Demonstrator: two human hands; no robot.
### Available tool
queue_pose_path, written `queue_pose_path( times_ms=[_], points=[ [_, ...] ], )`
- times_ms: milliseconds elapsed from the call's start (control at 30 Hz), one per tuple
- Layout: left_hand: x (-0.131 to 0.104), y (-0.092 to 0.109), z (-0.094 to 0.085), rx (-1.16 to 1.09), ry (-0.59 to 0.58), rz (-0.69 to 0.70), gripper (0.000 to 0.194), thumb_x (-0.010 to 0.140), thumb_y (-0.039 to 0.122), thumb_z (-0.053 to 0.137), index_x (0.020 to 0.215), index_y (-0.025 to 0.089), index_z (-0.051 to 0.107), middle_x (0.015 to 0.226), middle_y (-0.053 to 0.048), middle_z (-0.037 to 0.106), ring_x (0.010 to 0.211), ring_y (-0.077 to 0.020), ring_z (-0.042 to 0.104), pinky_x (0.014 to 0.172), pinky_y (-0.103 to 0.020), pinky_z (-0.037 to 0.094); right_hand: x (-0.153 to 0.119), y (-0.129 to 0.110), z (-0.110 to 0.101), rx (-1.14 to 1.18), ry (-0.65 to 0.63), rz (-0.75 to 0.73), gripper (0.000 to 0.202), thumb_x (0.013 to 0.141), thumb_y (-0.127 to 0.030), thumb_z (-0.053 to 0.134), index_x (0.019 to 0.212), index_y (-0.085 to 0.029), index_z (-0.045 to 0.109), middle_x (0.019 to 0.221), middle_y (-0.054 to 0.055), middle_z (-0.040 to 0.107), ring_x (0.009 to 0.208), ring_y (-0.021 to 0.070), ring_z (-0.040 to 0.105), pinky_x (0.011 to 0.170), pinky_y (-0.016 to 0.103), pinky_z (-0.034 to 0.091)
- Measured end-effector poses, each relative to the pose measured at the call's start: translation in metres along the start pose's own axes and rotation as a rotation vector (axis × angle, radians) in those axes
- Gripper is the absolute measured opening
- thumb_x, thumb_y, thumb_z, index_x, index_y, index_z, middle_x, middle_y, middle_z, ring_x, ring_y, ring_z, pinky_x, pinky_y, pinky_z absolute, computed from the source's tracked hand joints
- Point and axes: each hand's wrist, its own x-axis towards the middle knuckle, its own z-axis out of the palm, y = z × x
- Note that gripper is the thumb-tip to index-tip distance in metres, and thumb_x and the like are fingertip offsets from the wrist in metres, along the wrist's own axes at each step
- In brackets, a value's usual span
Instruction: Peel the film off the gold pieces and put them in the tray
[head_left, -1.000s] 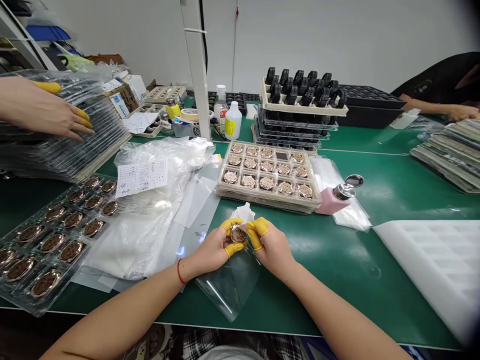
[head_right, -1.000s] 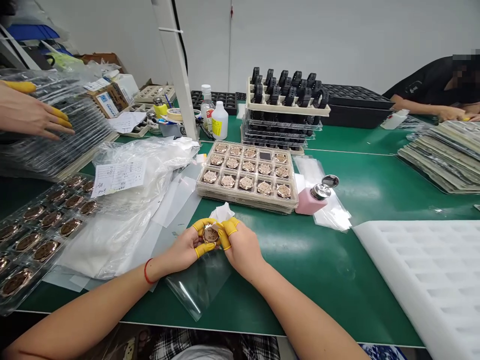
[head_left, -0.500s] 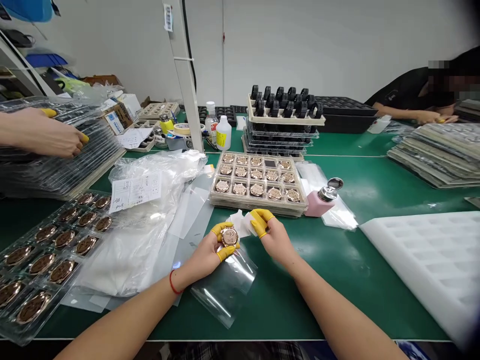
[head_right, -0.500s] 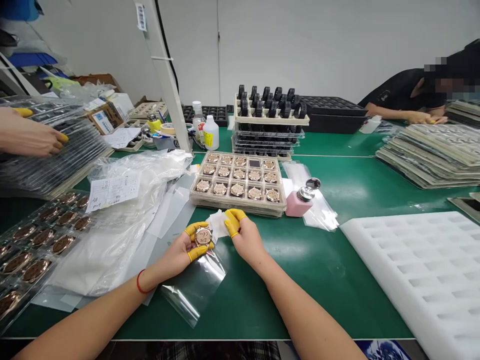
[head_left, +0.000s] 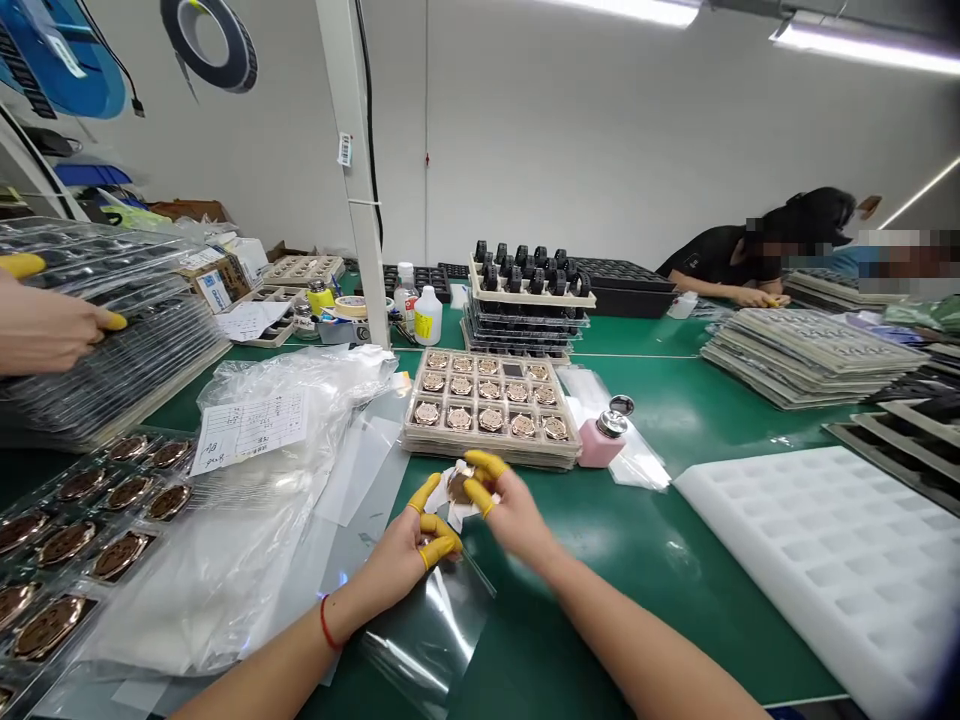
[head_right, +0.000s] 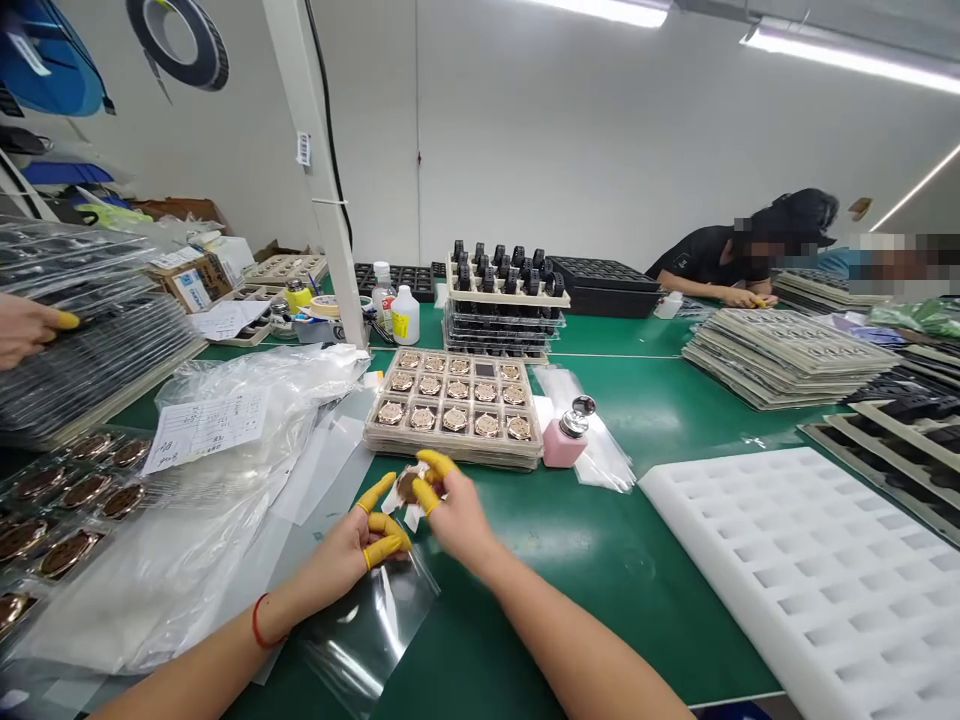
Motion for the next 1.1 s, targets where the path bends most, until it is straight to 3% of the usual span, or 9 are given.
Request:
queue_pose_path(
  times_ms=[100,200,367,467,600,733,900,1033,1100],
  points=[
    [-0.001,0.002,-0.003,0.032,0.037,0.016,0.083,0.081,0.03,0.058,0.143,0.018,0.003,0.079,0.0,0.065,0.076,-0.0167,0.061,0.081,-0.038,0.048,0.063,-0.016,-0.042,-0.142,0.214,-0.096,0.038,0.082,-0.04,0.051,0.111,-0.016,0.054,0.086,0.006,0.063,0.071,0.0172,0.057,0.065,0.029,0.045],
    [-0.002,0.007,-0.002,0.022,0.041,0.04,0.082,0.082,0.03,0.057,0.144,0.02,0.003,0.079,0.0,0.064,0.077,-0.0167,0.061,0.082,-0.037,0.047,0.138,-0.024,-0.086,-0.57,0.539,-0.099,0.038,0.09,-0.035,0.035,0.117,-0.014,0.05,0.1,0.009,0.062,0.083,0.0174,0.058,0.073,0.028,0.045],
    [-0.002,0.01,-0.001,0.045,0.038,0.055,0.07,0.082,0.028,0.055,0.142,0.02,0.018,0.079,0.0,0.064,0.077,-0.0168,0.062,0.082,-0.037,0.048,0.21,-0.001,-0.109,-0.791,0.491,0.048,0.032,0.085,-0.02,0.042,0.109,-0.011,0.061,0.098,0.013,0.064,0.091,0.0243,0.056,0.08,0.033,0.042],
    [-0.004,0.013,-0.002,0.089,0.03,0.037,0.049,0.083,0.029,0.053,0.13,0.019,0.043,0.082,-0.002,0.065,0.078,-0.0166,0.061,0.084,-0.035,0.047,0.218,0.017,-0.104,-0.93,0.41,0.098,0.027,0.079,-0.018,0.05,0.098,-0.012,0.068,0.096,0.015,0.062,0.099,0.0289,0.052,0.085,0.036,0.039],
    [-0.007,0.019,-0.002,0.186,0.027,0.03,0.023,0.082,0.032,0.053,0.094,0.017,0.066,0.092,-0.008,0.066,0.096,-0.022,0.059,0.081,-0.032,0.047,0.216,0.027,-0.11,-1.082,0.436,0.14,0.033,0.086,-0.025,0.044,0.111,-0.015,0.064,0.117,0.017,0.052,0.117,0.0323,0.036,0.096,0.043,0.03],
    [-0.008,0.021,-0.002,0.254,0.037,0.059,0.02,0.08,0.031,0.054,0.074,0.016,0.067,0.105,-0.011,0.064,0.125,-0.0272,0.039,0.084,-0.031,0.046,0.212,0.034,-0.128,-1.146,0.464,0.314,0.035,0.085,-0.029,0.044,0.108,-0.01,0.063,0.115,0.021,0.051,0.116,0.0361,0.036,0.092,0.05,0.033],
    [-0.005,0.018,-0.004,0.25,0.056,0.076,0.018,0.08,0.029,0.053,0.079,0.016,0.066,0.088,-0.008,0.068,0.12,-0.0258,0.046,0.094,-0.037,0.041,0.209,0.042,-0.145,-1.158,0.475,0.446,0.036,0.083,-0.031,0.048,0.111,-0.011,0.059,0.113,0.02,0.054,0.113,0.0335,0.041,0.086,0.044,0.04],
    [-0.004,0.017,-0.005,0.252,0.065,0.111,0.018,0.08,0.027,0.052,0.072,0.018,0.066,0.092,-0.009,0.068,0.125,-0.0279,0.041,0.092,-0.038,0.042,0.206,0.041,-0.148,-1.161,0.506,0.508,0.041,0.08,-0.035,0.053,0.11,-0.006,0.058,0.111,0.024,0.054,0.109,0.036,0.045,0.083,0.045,0.043],
    [-0.005,0.015,-0.005,0.237,0.06,0.109,0.017,0.08,0.024,0.052,0.077,0.017,0.067,0.094,-0.008,0.068,0.113,-0.0268,0.052,0.088,-0.037,0.045,0.206,0.04,-0.146,-1.173,0.519,0.492,0.044,0.08,-0.037,0.055,0.111,-0.006,0.057,0.114,0.025,0.051,0.111,0.0361,0.044,0.084,0.045,0.042]
  ],
)
